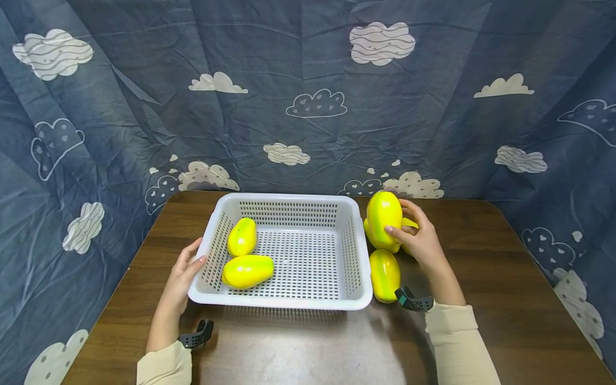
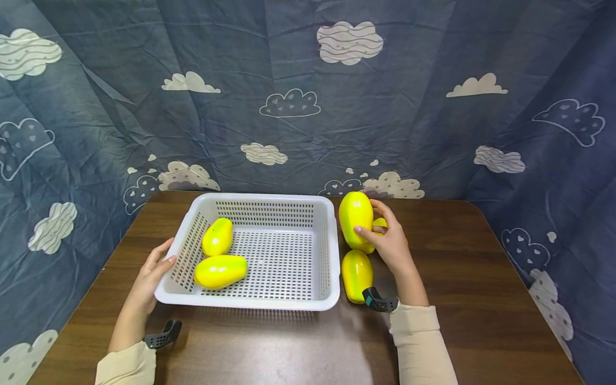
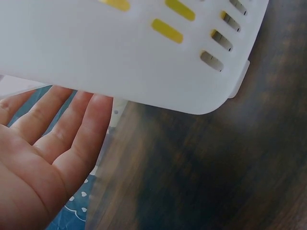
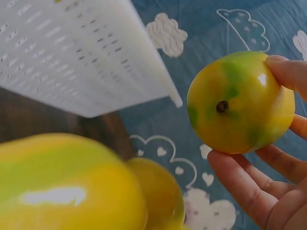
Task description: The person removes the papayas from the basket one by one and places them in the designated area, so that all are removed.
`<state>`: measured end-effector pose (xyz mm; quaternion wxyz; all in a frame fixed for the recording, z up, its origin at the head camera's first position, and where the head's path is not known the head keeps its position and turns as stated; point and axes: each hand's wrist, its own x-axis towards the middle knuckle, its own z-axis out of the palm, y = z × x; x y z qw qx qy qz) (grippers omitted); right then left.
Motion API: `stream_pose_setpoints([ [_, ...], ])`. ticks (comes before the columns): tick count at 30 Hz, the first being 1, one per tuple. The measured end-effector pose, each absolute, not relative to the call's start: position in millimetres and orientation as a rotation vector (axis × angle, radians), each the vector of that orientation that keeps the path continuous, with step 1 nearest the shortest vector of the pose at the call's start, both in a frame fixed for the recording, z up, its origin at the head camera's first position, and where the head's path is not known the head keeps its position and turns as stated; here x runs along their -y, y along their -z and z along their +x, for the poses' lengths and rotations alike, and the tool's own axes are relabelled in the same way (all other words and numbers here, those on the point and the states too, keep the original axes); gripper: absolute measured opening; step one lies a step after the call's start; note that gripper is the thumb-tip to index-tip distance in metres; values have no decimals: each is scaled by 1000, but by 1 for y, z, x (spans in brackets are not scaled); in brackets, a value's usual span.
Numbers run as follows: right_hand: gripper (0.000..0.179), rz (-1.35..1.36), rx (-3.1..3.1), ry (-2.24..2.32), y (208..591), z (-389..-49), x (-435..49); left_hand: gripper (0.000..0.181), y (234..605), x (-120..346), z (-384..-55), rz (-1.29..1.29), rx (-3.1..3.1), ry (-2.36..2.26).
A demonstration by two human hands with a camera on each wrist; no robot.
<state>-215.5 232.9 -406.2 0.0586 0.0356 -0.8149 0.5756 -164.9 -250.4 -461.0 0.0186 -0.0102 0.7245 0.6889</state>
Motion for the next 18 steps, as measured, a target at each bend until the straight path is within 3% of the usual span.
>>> stream_pose_setpoints([
  [18,70,40,2489,-1689,440,-182,-269,54,458,250,-165,-30,-2243,-2134],
])
